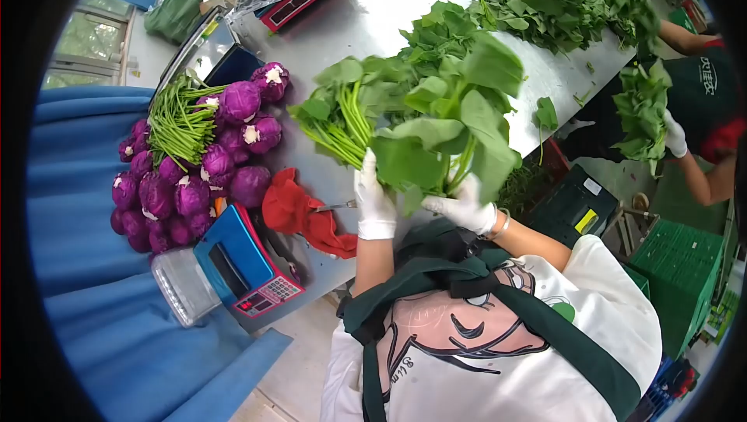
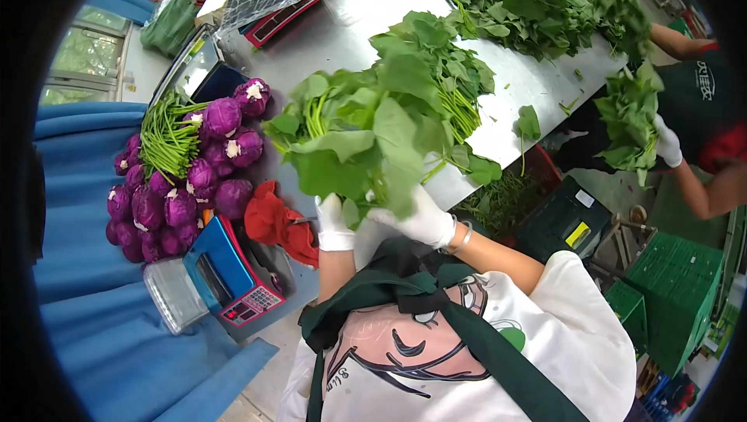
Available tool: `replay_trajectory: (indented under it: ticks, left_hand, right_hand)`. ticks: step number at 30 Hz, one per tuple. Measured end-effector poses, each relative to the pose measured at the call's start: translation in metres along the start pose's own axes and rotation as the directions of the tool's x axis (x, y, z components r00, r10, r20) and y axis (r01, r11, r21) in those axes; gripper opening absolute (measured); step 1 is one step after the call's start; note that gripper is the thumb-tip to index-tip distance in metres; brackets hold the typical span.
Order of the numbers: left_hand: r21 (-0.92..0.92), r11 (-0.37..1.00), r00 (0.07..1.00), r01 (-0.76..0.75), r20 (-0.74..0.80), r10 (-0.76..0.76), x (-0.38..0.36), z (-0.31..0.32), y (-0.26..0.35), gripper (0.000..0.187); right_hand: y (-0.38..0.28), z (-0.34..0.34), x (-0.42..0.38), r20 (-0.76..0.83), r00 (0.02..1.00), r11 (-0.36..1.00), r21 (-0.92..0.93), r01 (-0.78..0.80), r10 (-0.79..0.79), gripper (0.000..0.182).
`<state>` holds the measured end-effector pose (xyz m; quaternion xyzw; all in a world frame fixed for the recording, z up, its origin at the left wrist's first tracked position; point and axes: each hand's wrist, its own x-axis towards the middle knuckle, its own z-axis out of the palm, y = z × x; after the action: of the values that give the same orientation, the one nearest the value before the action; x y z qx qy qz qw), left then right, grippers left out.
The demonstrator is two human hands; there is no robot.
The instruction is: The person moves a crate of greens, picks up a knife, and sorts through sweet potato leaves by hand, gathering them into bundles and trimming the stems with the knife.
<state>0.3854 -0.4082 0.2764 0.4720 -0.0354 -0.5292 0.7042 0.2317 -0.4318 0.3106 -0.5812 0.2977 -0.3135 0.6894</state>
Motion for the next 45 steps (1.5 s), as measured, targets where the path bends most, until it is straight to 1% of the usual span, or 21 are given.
replay_trajectory:
  ticks: [1,2,3,6,8,9,10,11,14,15,17,19,21,22,23,24,25,29,35,40,45]
  left_hand:
    - [0.023,0.999,0.999,-0.041,0.004,0.041,0.002,0.004,0.005,0.027]
    - [0.045,0.996,0.997,-0.083,0.01,0.083,0.005,0.005,0.01,0.024]
    - [0.066,0.99,0.992,-0.124,0.018,0.123,0.007,0.006,0.015,0.021]
    - [0.14,0.979,0.986,-0.147,0.103,0.134,0.012,-0.004,0.022,0.017]
    - [0.185,0.965,0.976,-0.184,0.151,0.157,0.009,-0.006,0.021,0.019]
    - [0.195,0.961,0.975,-0.197,0.141,0.171,0.006,-0.001,0.02,0.016]
    - [0.206,0.956,0.974,-0.21,0.131,0.186,0.002,0.005,0.019,0.014]
    - [0.218,0.95,0.972,-0.224,0.121,0.201,0.0,0.008,0.018,0.012]
    - [0.275,0.927,0.966,-0.256,0.119,0.231,-0.001,0.01,0.005,0.016]
    - [0.307,0.915,0.964,-0.263,0.122,0.236,-0.003,0.013,0.004,0.017]
    - [0.327,0.91,0.966,-0.254,0.137,0.22,-0.006,0.016,0.001,0.019]
    - [0.285,0.916,0.958,-0.284,0.113,0.262,-0.012,0.027,-0.003,0.02]
    - [0.3,0.915,0.954,-0.27,0.211,0.212,-0.011,0.018,-0.008,0.033]
    - [0.282,0.913,0.945,-0.295,0.23,0.234,-0.014,0.022,-0.008,0.036]
    - [0.264,0.91,0.934,-0.319,0.249,0.255,-0.016,0.024,-0.009,0.039]
    - [0.31,0.908,0.942,-0.282,0.268,0.201,-0.017,0.016,-0.008,0.043]
    - [0.302,0.915,0.947,-0.268,0.258,0.192,-0.019,0.012,-0.006,0.042]
    - [0.292,0.927,0.963,-0.233,0.205,0.177,-0.017,0.005,-0.002,0.036]
    - [0.097,0.977,0.977,-0.188,0.118,0.176,-0.013,0.006,0.0,0.037]
    - [0.197,0.959,0.974,-0.205,0.133,0.181,-0.024,0.013,-0.006,0.043]
    - [0.158,0.953,0.963,-0.26,0.118,0.243,-0.034,0.027,0.001,0.049]
  right_hand:
    - [0.002,-0.004,-0.004,-0.006,0.999,0.999,0.009,-0.044,0.044,0.027]
    - [0.002,-0.012,-0.006,-0.029,0.989,0.978,-0.154,0.138,-0.144,0.031]
    - [0.005,-0.016,-0.015,-0.092,0.975,0.934,0.317,-0.165,0.204,0.037]
    - [-0.012,-0.058,-0.018,-0.225,0.931,0.909,0.371,-0.189,0.286,0.043]
    - [-0.009,-0.097,-0.017,-0.164,0.976,0.984,0.13,-0.123,0.144,0.051]
    - [-0.02,-0.109,-0.014,-0.054,0.998,0.994,-0.105,-0.019,0.013,0.056]
    - [-0.039,-0.112,-0.014,-0.084,0.985,0.987,-0.055,-0.154,0.149,0.068]
    - [-0.054,-0.113,-0.007,-0.112,0.993,0.965,-0.254,-0.062,0.034,0.073]
    - [-0.061,-0.1,0.012,-0.266,0.944,0.909,-0.41,0.072,-0.195,0.07]
    - [-0.051,-0.089,0.021,-0.374,0.903,0.929,-0.362,0.069,-0.213,0.055]
    - [-0.048,-0.057,0.032,-0.46,0.888,0.999,-0.016,-0.029,0.018,0.035]
    - [-0.033,-0.04,0.047,-0.279,0.955,0.995,0.005,-0.1,0.098,0.024]
    - [-0.034,-0.014,0.054,-0.241,0.942,0.969,0.136,-0.207,0.235,0.025]
    - [-0.028,-0.01,0.057,-0.223,0.946,0.971,0.072,-0.227,0.237,0.031]
    - [-0.021,-0.005,0.059,-0.25,0.961,0.993,0.052,-0.108,0.118,0.041]
    - [-0.016,-0.003,0.06,-0.269,0.955,0.989,0.102,-0.103,0.127,0.035]
    - [-0.014,-0.001,0.061,-0.287,0.948,0.984,0.15,-0.096,0.136,0.028]
    - [-0.023,-0.018,0.057,-0.199,0.934,0.917,0.331,-0.222,0.297,0.034]
    - [-0.006,-0.039,0.048,-0.142,0.969,0.899,0.419,-0.127,0.204,0.029]
    - [-0.006,-0.031,0.05,-0.147,0.974,0.924,0.367,-0.11,0.174,0.038]
    - [-0.025,-0.02,0.048,-0.111,0.988,0.962,0.264,-0.077,0.109,0.042]
